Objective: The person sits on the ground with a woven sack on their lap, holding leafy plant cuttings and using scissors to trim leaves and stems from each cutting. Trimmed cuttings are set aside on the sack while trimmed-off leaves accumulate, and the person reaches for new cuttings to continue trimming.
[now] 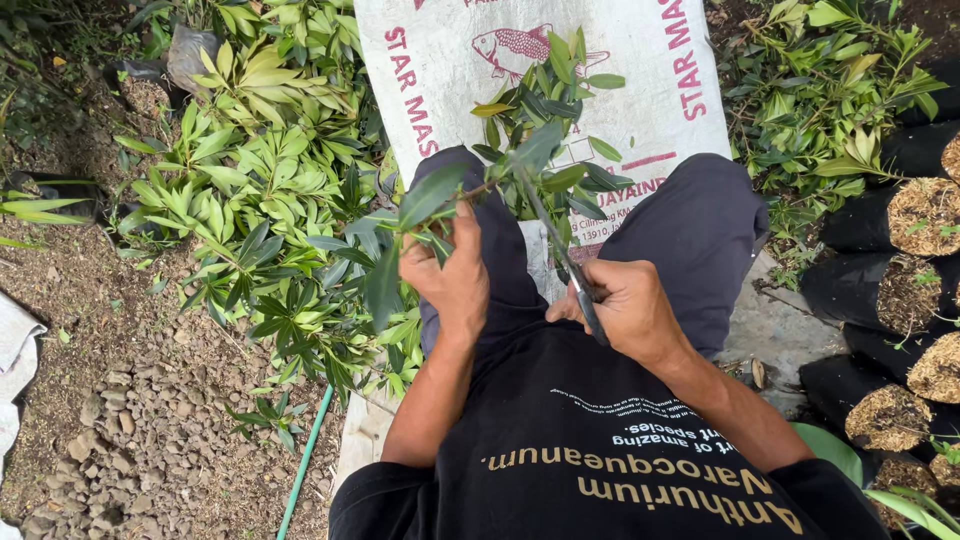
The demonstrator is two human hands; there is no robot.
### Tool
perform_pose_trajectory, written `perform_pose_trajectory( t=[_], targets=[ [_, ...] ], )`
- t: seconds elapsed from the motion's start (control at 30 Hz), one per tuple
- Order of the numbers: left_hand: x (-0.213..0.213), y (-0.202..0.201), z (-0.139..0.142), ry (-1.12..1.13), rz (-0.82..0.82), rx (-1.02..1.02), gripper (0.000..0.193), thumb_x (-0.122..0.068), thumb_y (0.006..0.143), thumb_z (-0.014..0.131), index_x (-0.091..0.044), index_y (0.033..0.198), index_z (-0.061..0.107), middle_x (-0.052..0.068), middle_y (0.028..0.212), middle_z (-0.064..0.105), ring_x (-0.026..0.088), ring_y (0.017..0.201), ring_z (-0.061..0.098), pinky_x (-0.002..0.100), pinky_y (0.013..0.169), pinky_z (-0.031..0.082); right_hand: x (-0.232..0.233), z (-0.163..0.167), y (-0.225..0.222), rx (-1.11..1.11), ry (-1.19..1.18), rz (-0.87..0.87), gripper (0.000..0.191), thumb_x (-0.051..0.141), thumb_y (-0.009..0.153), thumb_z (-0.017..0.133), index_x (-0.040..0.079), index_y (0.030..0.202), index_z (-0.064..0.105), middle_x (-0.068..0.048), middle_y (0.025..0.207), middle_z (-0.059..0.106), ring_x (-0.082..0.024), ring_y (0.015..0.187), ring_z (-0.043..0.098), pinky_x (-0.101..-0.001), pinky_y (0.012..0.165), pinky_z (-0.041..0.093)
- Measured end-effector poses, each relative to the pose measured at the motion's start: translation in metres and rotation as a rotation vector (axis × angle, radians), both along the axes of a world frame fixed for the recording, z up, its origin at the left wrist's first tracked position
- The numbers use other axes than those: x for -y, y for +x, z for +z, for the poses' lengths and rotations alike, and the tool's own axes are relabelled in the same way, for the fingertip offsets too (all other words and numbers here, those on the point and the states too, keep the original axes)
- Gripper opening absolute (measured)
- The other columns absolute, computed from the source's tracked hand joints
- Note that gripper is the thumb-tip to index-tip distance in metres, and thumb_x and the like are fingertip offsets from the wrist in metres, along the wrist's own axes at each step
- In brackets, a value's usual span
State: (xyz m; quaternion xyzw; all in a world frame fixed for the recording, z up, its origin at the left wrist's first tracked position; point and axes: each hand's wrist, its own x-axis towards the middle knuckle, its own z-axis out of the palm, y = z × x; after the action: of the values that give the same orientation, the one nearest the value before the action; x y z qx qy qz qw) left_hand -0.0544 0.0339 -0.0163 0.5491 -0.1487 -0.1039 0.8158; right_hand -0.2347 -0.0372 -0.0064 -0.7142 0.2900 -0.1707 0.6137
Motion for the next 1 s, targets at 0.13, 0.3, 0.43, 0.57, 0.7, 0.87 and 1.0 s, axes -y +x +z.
perform_pose_trajectory(
  t=[0.13, 0.3, 0.43, 0.57, 0.7, 0.87, 1.0],
  targets=[
    [-0.008, 0.016, -0.006, 0.098, 0.048, 0.012, 0.012, 0.0, 0.099, 0.07, -0.002, 0.111, 0.068, 0.002, 0.1, 0.068, 0.008, 0.088, 0.06, 0.025, 0.081, 0.051, 0.002, 0.0, 0.004, -0.038, -0.221, -0.01, 0.042, 0.025, 0.074, 0.088, -0.001, 0.088, 0.057, -0.012, 0.077, 0.063, -0.024, 0.069, 0.065, -0.0358, 0.061, 0.05],
    [-0.011, 0.011, 0.0, 0.046, -0.094, 0.017, 0.017, 0.002, 0.097, 0.07, -0.003, 0.113, 0.065, 0.002, 0.104, 0.067, 0.008, 0.091, 0.061, 0.024, 0.082, 0.051, 0.004, 0.006, 0.012, -0.27, -0.397, -0.025, 0.058, 0.035, 0.065, 0.096, 0.001, 0.086, 0.054, -0.013, 0.075, 0.056, -0.031, 0.067, 0.06, -0.041, 0.062, 0.048],
    [-0.019, 0.008, 0.001, 0.147, -0.239, 0.257, 0.022, 0.003, 0.093, 0.071, -0.003, 0.113, 0.064, 0.002, 0.108, 0.065, 0.01, 0.097, 0.062, 0.025, 0.087, 0.052, 0.008, 0.004, 0.009, -0.309, -0.311, -0.026, 0.046, 0.034, 0.073, 0.096, 0.002, 0.087, 0.067, -0.013, 0.065, 0.058, -0.023, 0.058, 0.053, -0.0378, 0.055, 0.046],
    [-0.021, 0.011, -0.008, -0.24, -0.226, -0.415, 0.012, 0.001, 0.094, 0.071, -0.001, 0.105, 0.066, 0.002, 0.099, 0.064, 0.01, 0.088, 0.06, 0.025, 0.082, 0.051, 0.014, 0.002, -0.002, -0.129, -0.241, -0.088, 0.036, 0.025, 0.083, 0.094, -0.002, 0.084, 0.07, -0.01, 0.062, 0.056, -0.011, 0.057, 0.046, -0.0312, 0.05, 0.042],
    [-0.02, 0.003, -0.017, 0.299, -0.485, 0.056, 0.012, 0.001, 0.096, 0.068, -0.002, 0.107, 0.066, -0.001, 0.101, 0.066, 0.006, 0.088, 0.062, 0.022, 0.079, 0.052, 0.017, -0.004, -0.002, 0.142, 0.0, -0.225, 0.027, 0.021, 0.09, 0.082, -0.001, 0.099, 0.07, -0.001, 0.087, 0.071, -0.002, 0.081, 0.072, -0.0209, 0.064, 0.058],
    [0.003, -0.027, -0.024, 0.253, -0.742, -0.186, 0.017, 0.001, 0.095, 0.071, -0.002, 0.111, 0.068, -0.003, 0.093, 0.065, 0.005, 0.081, 0.058, 0.022, 0.071, 0.048, 0.015, -0.02, -0.007, 0.082, 0.208, -0.23, 0.022, 0.012, 0.09, 0.081, -0.002, 0.105, 0.075, 0.002, 0.082, 0.069, -0.001, 0.073, 0.06, -0.0188, 0.06, 0.049],
    [0.012, -0.032, -0.026, 0.301, -0.796, 0.077, 0.036, -0.002, 0.09, 0.074, 0.0, 0.121, 0.055, 0.001, 0.107, 0.071, 0.006, 0.085, 0.064, 0.025, 0.076, 0.055, 0.036, -0.033, -0.029, 0.005, -0.065, -0.326, 0.012, 0.008, 0.095, 0.076, -0.001, 0.102, 0.072, 0.003, 0.08, 0.067, -0.002, 0.069, 0.058, -0.0199, 0.059, 0.047]
  ],
)
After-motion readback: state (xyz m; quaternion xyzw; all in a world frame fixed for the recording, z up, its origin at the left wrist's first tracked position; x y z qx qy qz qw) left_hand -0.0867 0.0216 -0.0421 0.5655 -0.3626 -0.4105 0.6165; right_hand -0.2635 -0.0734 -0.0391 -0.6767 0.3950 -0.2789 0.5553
